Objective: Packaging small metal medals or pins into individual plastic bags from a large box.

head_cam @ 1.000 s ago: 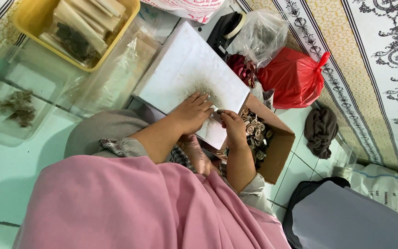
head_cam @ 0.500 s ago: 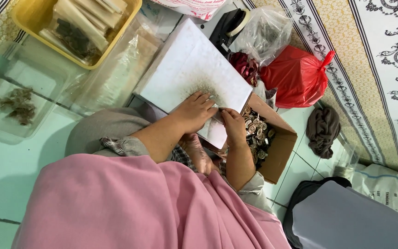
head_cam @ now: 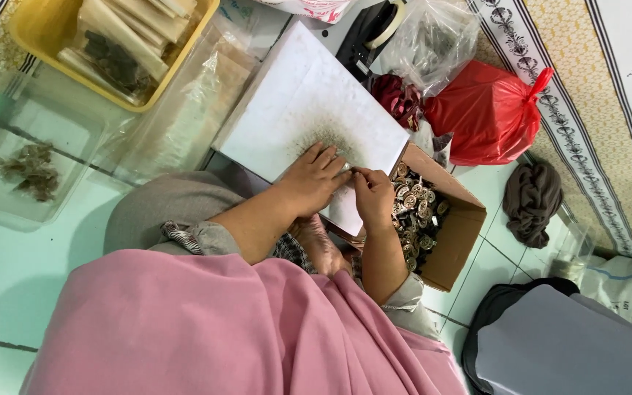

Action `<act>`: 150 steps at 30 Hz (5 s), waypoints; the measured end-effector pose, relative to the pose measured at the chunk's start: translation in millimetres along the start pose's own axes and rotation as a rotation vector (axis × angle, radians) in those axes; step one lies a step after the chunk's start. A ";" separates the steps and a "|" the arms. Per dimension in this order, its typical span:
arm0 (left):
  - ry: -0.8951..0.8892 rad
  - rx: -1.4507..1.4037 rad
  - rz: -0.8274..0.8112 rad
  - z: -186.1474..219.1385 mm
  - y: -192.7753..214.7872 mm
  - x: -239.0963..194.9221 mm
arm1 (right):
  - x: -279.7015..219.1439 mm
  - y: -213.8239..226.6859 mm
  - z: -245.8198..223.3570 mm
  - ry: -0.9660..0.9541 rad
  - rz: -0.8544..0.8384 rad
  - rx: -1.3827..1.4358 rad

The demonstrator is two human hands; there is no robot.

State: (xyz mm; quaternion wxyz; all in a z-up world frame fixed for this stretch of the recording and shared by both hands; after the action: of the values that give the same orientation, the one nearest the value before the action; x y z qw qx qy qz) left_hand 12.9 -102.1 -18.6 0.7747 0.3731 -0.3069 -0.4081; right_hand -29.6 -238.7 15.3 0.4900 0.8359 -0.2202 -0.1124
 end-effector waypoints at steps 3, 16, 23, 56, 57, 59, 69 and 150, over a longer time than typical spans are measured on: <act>-0.009 -0.020 0.075 1.8 12.7 -2.4 | -2.8 6.3 -26.3 0.164 0.068 -0.072; -0.082 0.043 0.399 5.8 23.4 -6.1 | -7.0 23.3 -45.1 0.490 0.137 -0.138; -0.074 0.057 0.391 4.8 30.5 -6.4 | -8.1 -5.3 -20.9 0.458 0.038 -0.404; 0.078 -0.265 0.378 -15.6 65.9 -9.5 | -29.1 26.1 -63.0 0.509 0.117 0.156; 0.103 -0.307 0.383 -17.3 68.3 -10.2 | -31.6 31.2 -64.7 0.481 0.115 0.196; 0.131 -0.366 0.395 -17.5 72.9 -13.1 | -38.4 38.4 -70.6 0.443 0.121 0.256; 0.375 -0.777 0.423 -2.3 74.1 -56.3 | -76.4 43.6 -92.6 0.129 0.088 0.714; 0.243 -0.783 0.181 -72.0 88.6 -103.0 | -63.4 -100.8 -162.7 0.142 -0.264 0.370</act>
State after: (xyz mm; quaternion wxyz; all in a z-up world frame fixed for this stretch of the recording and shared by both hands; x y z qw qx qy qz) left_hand 55.5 44.6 -1.2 0.9212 0.0674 -0.0668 -0.3772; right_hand 6.4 -40.6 6.4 0.3240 0.9388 -0.0910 -0.0740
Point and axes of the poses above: each hand's wrist, its own x-axis towards the middle knuckle, its own y-axis out of the back of the hand, z = x × y, the point moved 10 cm from there along x, towards the middle knuckle, and after that the axes turned 3 degrees about x, right-handed, at the moved point
